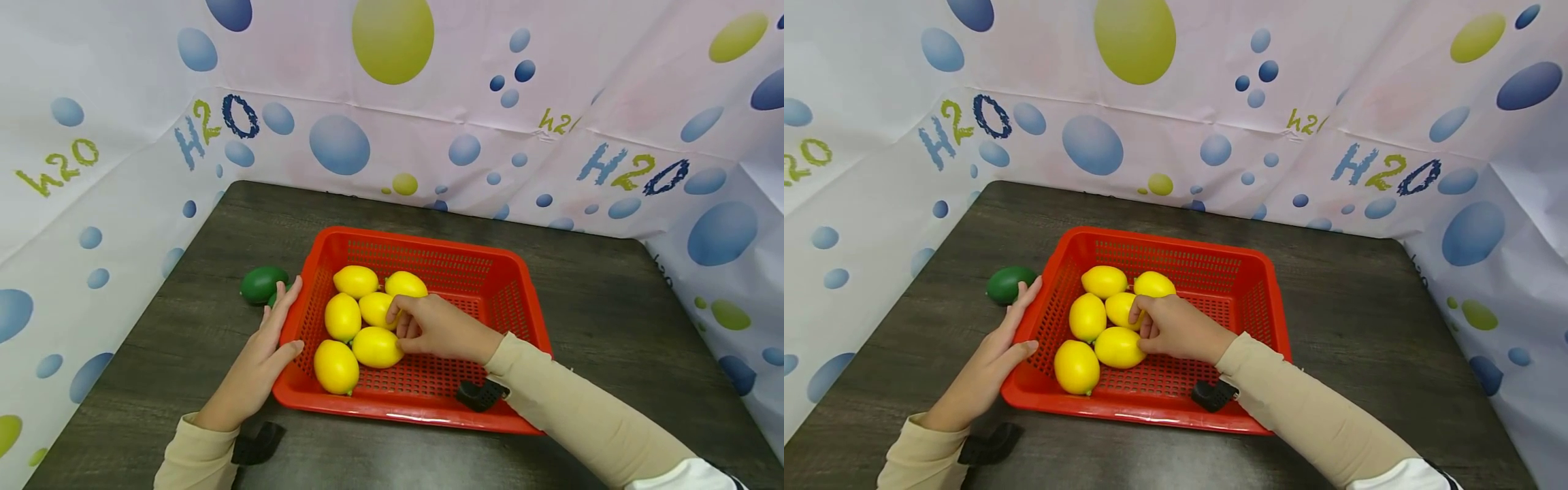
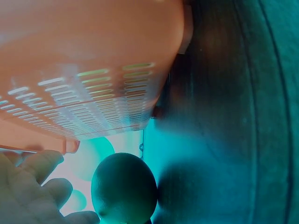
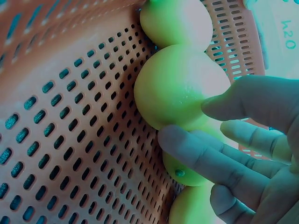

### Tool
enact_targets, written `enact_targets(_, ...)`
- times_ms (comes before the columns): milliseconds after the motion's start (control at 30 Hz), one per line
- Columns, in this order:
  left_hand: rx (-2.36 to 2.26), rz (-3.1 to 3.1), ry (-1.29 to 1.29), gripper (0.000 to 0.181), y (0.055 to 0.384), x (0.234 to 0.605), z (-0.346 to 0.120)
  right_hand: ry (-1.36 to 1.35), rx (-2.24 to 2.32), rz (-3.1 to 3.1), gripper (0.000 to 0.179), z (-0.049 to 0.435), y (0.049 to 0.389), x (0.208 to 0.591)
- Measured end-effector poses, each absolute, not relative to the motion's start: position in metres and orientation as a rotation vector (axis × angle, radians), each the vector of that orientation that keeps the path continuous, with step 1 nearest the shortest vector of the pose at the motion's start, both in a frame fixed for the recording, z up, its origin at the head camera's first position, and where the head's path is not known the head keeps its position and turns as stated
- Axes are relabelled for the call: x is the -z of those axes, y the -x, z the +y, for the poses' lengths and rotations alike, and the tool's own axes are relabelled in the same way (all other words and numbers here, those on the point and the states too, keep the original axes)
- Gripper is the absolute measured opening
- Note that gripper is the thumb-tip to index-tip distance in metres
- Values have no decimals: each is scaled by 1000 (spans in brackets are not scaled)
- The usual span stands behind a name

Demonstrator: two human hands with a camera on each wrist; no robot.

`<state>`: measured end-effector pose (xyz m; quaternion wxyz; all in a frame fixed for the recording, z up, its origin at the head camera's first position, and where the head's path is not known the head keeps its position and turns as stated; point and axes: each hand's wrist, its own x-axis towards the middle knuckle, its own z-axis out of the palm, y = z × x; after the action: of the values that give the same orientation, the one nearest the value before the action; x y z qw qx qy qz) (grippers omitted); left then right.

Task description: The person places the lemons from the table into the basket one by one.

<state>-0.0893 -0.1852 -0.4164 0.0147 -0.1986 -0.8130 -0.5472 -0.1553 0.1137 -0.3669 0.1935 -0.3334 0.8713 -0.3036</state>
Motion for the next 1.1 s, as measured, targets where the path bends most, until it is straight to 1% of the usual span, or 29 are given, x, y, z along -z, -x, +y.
enact_targets(433, 1706, -2527, 609, 80, 88, 414, -186, 974, 895, 2489, 33, 118, 156, 361)
enact_targets(767, 1702, -2538, 598, 80, 87, 415, -186, 914, 970, 2641, 50, 129, 149, 341)
enact_targets(900, 1698, -2529, 609, 79, 87, 417, -186, 910, 953, 2765, 52, 140, 145, 330)
enact_targets(1100, 1695, -2532, 605, 80, 88, 417, -185, 867, 949, 2897, 52, 170, 139, 312)
